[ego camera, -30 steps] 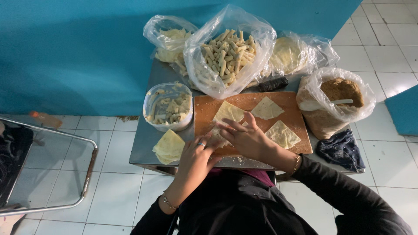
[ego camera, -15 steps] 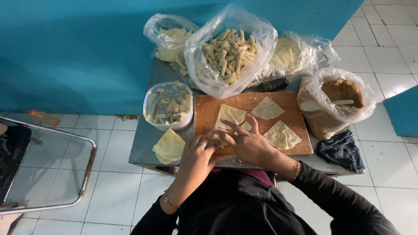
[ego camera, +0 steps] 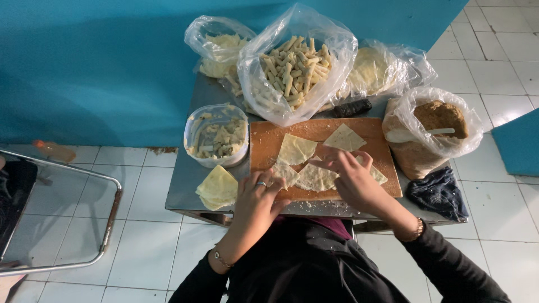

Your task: The person sits at a small table and folds triangular pastry wrappers one at a time, spooning brown filling from a plastic bag onto each wrapper, folding the wrapper over the filling into a filled pastry, and placing the finished pastries into a plastic bag. A container of additional filling sits beside the cutting board.

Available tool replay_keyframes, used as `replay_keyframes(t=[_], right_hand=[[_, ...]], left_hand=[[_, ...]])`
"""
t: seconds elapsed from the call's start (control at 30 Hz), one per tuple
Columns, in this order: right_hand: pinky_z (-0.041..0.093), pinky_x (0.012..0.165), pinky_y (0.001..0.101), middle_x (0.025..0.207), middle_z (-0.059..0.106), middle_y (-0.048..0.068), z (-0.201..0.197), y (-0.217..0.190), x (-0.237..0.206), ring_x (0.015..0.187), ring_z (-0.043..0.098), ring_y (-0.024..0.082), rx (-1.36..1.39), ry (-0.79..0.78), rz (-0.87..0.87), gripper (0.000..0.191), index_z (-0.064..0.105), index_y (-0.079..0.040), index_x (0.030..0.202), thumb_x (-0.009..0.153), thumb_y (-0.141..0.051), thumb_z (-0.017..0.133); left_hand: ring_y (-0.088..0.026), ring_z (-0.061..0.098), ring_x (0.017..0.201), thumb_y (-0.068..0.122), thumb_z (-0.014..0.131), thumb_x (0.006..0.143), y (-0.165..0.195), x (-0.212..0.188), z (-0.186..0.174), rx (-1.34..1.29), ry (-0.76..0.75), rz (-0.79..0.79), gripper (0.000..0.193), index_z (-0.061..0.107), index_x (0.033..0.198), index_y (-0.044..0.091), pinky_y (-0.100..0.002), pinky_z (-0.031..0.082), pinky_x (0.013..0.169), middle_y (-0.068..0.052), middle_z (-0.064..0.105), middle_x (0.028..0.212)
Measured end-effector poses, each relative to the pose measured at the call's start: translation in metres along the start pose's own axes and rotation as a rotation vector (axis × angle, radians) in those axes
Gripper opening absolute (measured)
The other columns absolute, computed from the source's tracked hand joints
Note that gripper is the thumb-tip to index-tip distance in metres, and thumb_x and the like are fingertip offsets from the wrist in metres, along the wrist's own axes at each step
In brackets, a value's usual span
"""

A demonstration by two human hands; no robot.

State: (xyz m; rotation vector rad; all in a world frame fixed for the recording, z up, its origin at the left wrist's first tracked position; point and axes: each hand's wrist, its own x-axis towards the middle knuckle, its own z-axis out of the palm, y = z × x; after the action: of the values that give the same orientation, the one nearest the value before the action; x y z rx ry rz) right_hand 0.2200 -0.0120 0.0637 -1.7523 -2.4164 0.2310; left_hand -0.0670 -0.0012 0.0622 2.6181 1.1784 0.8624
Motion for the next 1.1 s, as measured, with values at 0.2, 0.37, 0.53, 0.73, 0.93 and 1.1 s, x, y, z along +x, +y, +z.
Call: replay_keyframes(t=[0.2, 0.37, 0.53, 0.73, 0.93, 1.1], right_hand=[[0.017, 0.111, 0.0604, 0.155, 0.046, 0.019, 0.010, 0.013, -0.003, 0.142, 0.040, 0.035, 0.380, 0.209, -0.110, 0.072, 0.024, 0.004, 0.148, 0.083, -0.001, 0.053], [0.014, 0.109, 0.0644, 0.145, 0.055, 0.010, 0.004, -0.004, 0.002, 0.143, 0.041, 0.022, 0.055, 0.143, -0.051, 0.073, 0.038, -0.013, 0.150, 0.080, -0.002, 0.055], [0.011, 0.111, 0.0708, 0.143, 0.056, 0.003, -0.002, -0.020, -0.001, 0.149, 0.038, 0.015, -0.390, 0.268, -0.189, 0.056, 0.054, -0.016, 0.139, 0.083, -0.009, 0.059], [0.011, 0.112, 0.0685, 0.143, 0.058, 0.000, -0.013, -0.021, 0.000, 0.146, 0.041, 0.012, -0.783, 0.243, -0.339, 0.026, 0.061, -0.020, 0.113, 0.088, -0.020, 0.061], [0.022, 0.110, 0.0660, 0.116, 0.066, -0.007, -0.029, 0.000, 0.037, 0.124, 0.052, 0.014, -0.218, 0.300, -0.112, 0.025, 0.073, -0.024, 0.116, 0.093, -0.027, 0.065], [0.027, 0.097, 0.0614, 0.121, 0.065, 0.001, -0.011, -0.014, 0.093, 0.122, 0.048, 0.022, -0.084, 0.417, -0.086, 0.026, 0.076, -0.021, 0.108, 0.089, -0.039, 0.073]], left_hand=[[-0.028, 0.049, 0.136, 0.031, 0.077, 0.086, 0.023, 0.003, 0.027, 0.020, 0.090, 0.039, 0.047, 0.067, 0.128, 0.013, -0.057, 0.030, 0.111, -0.007, 0.059, 0.142], [-0.030, 0.044, 0.140, 0.041, 0.071, 0.093, 0.032, 0.007, 0.051, 0.034, 0.006, 0.079, 0.048, 0.066, 0.136, 0.020, -0.066, 0.022, 0.108, -0.006, 0.056, 0.144], [-0.031, 0.042, 0.141, 0.042, 0.068, 0.094, 0.034, 0.005, 0.059, 0.056, -0.018, 0.055, 0.047, 0.064, 0.136, 0.021, -0.068, 0.020, 0.107, -0.007, 0.055, 0.148], [-0.030, 0.043, 0.141, 0.044, 0.067, 0.094, 0.034, 0.004, 0.054, 0.073, 0.032, 0.092, 0.051, 0.061, 0.139, 0.020, -0.066, 0.020, 0.108, -0.008, 0.054, 0.147], [-0.027, 0.045, 0.141, 0.046, 0.066, 0.093, 0.039, 0.003, 0.054, 0.061, 0.008, 0.070, 0.055, 0.056, 0.140, 0.018, -0.062, 0.022, 0.109, -0.009, 0.055, 0.147], [-0.028, 0.044, 0.141, 0.050, 0.064, 0.094, 0.038, 0.004, 0.059, 0.122, 0.054, 0.101, 0.057, 0.060, 0.141, 0.018, -0.060, 0.023, 0.110, -0.009, 0.054, 0.146]])
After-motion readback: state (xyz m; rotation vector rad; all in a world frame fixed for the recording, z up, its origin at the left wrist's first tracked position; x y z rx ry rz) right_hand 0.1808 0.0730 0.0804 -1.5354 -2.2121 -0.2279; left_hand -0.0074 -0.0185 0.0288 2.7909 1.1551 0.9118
